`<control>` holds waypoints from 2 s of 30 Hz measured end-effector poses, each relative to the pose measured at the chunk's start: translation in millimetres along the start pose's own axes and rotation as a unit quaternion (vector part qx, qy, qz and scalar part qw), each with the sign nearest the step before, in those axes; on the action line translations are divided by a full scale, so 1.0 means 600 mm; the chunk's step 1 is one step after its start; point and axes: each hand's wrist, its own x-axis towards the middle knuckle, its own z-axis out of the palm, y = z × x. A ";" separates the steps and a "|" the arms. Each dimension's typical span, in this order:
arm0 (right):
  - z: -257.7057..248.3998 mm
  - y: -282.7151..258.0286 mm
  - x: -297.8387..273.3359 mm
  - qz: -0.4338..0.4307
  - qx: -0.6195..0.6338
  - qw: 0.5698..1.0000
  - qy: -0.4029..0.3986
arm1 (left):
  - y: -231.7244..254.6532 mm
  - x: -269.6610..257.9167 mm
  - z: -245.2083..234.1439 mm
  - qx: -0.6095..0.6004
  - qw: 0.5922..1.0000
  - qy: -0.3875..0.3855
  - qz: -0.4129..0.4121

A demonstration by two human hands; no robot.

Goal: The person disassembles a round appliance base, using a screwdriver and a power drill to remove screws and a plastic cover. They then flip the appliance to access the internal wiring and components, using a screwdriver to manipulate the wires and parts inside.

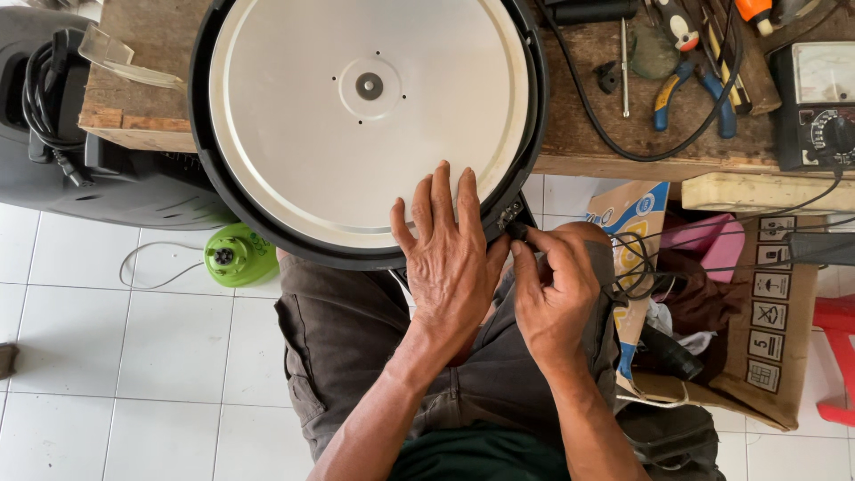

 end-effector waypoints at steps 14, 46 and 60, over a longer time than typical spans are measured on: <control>0.000 0.005 -0.007 -0.017 -0.001 1.000 -0.001 | 0.001 -0.004 -0.002 0.002 1.000 -0.005 -0.003; -0.026 0.208 0.161 0.108 -0.015 0.994 0.007 | -0.250 -0.059 -0.087 -0.456 0.741 0.255 -0.421; 0.042 0.252 0.258 0.149 -0.213 0.962 -0.085 | -0.266 -0.019 -0.089 -0.417 0.810 0.167 -0.376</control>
